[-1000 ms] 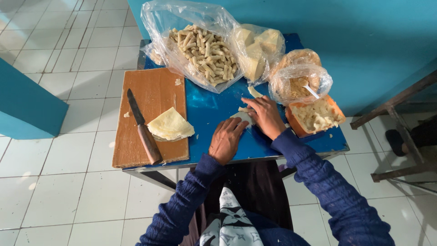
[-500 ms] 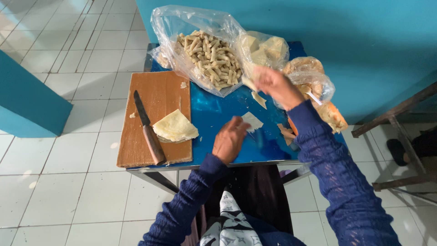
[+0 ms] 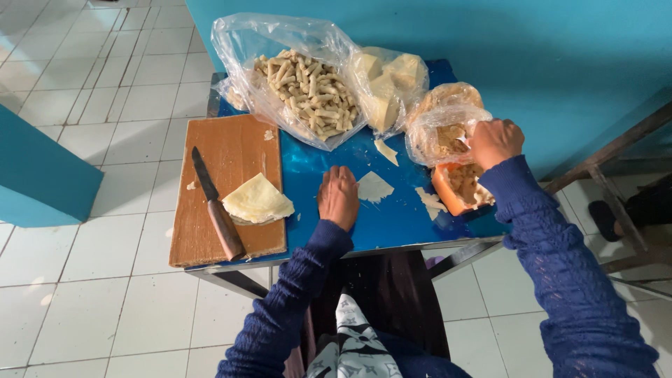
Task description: The person sits at a small blue table and assembles a layered snack: they pick up thin square pastry sheets one at a time and stack them in an overlapping zigzag row on the table, occasionally scooping brown filling from an orange container with a spoon and spreading it on a sheet, then pressing the stack flat with both hands.
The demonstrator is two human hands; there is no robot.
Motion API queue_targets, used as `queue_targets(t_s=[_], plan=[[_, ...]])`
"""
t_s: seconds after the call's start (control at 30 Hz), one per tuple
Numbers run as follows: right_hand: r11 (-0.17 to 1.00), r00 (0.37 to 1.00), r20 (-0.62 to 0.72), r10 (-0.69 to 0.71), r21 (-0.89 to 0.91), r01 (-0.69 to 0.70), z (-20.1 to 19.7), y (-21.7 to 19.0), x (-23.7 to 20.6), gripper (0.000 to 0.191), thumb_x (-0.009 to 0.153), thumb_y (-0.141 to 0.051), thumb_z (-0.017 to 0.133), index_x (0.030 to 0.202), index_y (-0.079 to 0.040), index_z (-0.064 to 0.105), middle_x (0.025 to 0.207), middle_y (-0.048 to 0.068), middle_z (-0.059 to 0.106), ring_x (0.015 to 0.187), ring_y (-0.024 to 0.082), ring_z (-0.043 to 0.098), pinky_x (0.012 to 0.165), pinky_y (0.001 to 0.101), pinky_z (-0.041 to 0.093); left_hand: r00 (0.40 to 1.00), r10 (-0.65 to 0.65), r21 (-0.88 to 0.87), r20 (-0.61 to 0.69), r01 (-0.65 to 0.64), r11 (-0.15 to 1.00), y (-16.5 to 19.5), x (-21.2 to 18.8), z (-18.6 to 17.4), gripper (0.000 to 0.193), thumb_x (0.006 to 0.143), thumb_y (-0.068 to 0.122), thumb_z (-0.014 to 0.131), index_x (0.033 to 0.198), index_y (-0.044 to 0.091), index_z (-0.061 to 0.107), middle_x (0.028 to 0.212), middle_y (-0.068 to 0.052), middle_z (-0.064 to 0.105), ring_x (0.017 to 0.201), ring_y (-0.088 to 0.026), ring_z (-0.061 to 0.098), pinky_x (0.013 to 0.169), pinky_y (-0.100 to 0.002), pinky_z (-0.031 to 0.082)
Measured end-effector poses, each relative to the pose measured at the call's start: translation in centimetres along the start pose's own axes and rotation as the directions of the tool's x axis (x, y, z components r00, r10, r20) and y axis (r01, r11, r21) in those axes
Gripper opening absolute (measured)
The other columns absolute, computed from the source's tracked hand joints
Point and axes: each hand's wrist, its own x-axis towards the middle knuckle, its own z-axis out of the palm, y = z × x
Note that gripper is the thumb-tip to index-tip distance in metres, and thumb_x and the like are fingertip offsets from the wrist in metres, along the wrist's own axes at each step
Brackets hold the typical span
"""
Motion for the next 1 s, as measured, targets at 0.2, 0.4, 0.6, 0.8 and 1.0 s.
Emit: queue_targets(t_s=[0.2,0.4,0.6,0.8,1.0], plan=[[0.995,0.997,0.031,0.068,0.071,-0.07,0.4,-0.1,-0.2,0.013,0.091,-0.023,0.075,0.085,-0.013,0.081,0.087,0.017,0.075,0.083,0.036,0.073,0.071,0.0477,0.056,0.997,-0.027,-0.442,0.069,0.055,0.896,2.5,0.6,-0.3,0.017,0.089,0.002,0.07,0.096,0.0,0.055,0.077,-0.015,0.068,0.071,-0.035,0.07,0.06,-0.039,0.054],[0.995,0.997,-0.031,0.068,0.079,-0.066,0.6,0.0,-0.5,0.013,0.094,-0.019,0.071,0.087,-0.011,0.077,0.083,0.015,0.075,0.079,0.034,0.073,0.067,0.0463,0.056,0.97,-0.056,-0.782,0.237,0.225,0.581,2.7,-0.8,-0.9,0.015,0.092,0.001,0.072,0.096,0.003,0.058,0.084,-0.014,0.076,0.078,-0.022,0.074,0.063,-0.034,0.057],[0.996,0.994,-0.109,-0.004,0.087,0.014,0.8,0.3,-1.0,0.011,0.096,-0.016,0.068,0.088,-0.012,0.074,0.077,0.011,0.073,0.074,0.03,0.072,0.068,0.0443,0.055,0.97,-0.157,-0.344,0.186,0.214,0.914,1.7,-3.3,-4.8,0.027,0.08,0.004,0.077,0.097,0.004,0.056,0.083,-0.011,0.071,0.068,-0.029,0.073,0.057,-0.039,0.052],[0.986,0.975,-0.175,-0.138,0.065,0.151,0.5,-0.2,-1.6,0.011,0.091,-0.009,0.068,0.088,-0.014,0.077,0.075,0.007,0.075,0.078,0.026,0.071,0.073,0.0429,0.054,0.997,0.066,-0.086,-0.037,-0.069,0.994,3.0,-3.3,-5.1,0.026,0.082,0.004,0.072,0.107,0.009,0.065,0.103,-0.011,0.068,0.094,-0.033,0.064,0.078,-0.043,0.053],[0.931,0.993,-0.098,-0.064,0.351,0.095,0.4,-0.2,-1.2,0.014,0.095,-0.016,0.07,0.085,-0.01,0.078,0.081,0.01,0.075,0.077,0.03,0.071,0.074,0.0441,0.055,0.983,0.166,-0.199,0.073,-0.148,0.969,7.0,-0.4,2.1,0.026,0.09,0.017,0.072,0.115,0.011,0.07,0.106,-0.011,0.062,0.104,-0.034,0.057,0.088,-0.043,0.051]])
